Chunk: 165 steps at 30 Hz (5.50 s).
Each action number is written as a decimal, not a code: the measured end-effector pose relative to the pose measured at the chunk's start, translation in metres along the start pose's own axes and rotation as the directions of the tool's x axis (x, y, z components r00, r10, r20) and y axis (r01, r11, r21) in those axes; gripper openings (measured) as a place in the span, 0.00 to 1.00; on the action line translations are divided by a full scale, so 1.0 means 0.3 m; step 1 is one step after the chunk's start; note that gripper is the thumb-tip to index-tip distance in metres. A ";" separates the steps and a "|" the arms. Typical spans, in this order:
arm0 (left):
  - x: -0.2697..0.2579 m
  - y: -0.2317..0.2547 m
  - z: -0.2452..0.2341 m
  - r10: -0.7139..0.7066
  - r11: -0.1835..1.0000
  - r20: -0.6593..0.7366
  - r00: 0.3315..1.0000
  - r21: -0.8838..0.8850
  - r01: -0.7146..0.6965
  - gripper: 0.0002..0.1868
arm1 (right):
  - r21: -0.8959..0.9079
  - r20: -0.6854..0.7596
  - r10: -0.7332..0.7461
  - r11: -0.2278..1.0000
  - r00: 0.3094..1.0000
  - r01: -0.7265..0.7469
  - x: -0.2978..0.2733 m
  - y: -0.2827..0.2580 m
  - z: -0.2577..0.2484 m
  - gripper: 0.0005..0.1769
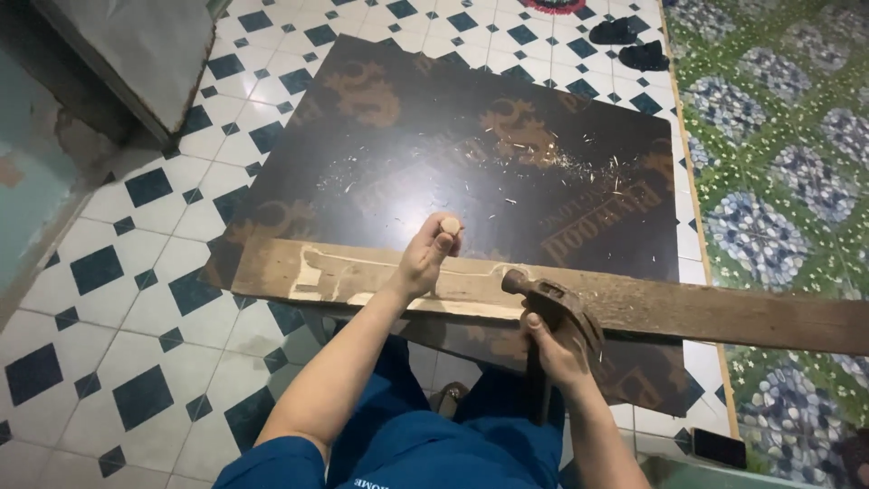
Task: Using a hammer and a wooden chisel to carve or mark a line into a wooden board.
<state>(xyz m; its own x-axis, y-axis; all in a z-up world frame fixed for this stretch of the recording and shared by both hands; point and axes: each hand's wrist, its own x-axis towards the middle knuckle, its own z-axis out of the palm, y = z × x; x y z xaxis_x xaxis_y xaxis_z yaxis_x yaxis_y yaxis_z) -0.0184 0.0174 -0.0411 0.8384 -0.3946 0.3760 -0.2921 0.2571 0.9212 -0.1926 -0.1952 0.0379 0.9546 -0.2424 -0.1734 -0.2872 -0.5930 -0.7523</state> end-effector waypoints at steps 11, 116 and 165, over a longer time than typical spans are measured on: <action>-0.011 0.030 0.002 0.015 0.998 0.058 0.998 -0.056 -0.012 0.28 | -0.035 0.075 -0.017 0.999 0.997 0.019 -0.008 -0.089 -0.014 0.35; -0.056 0.037 0.338 0.430 0.620 0.197 0.881 0.645 -0.447 0.19 | 0.219 -0.121 -0.188 0.953 0.975 0.211 -0.158 0.111 -0.167 0.20; -0.149 0.167 0.009 0.332 0.935 -0.405 0.852 0.021 -0.354 0.14 | 0.075 0.099 0.502 0.857 0.859 -0.510 -0.162 0.106 -0.130 0.35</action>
<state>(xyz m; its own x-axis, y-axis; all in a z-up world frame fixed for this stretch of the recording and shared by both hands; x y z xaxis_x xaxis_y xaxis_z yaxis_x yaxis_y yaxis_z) -0.0717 0.0454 -0.0115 0.8039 0.1065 0.5851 -0.5795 0.3611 0.7306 -0.2513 -0.2322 0.0472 0.6834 -0.4298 -0.5901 -0.7270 -0.3268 -0.6040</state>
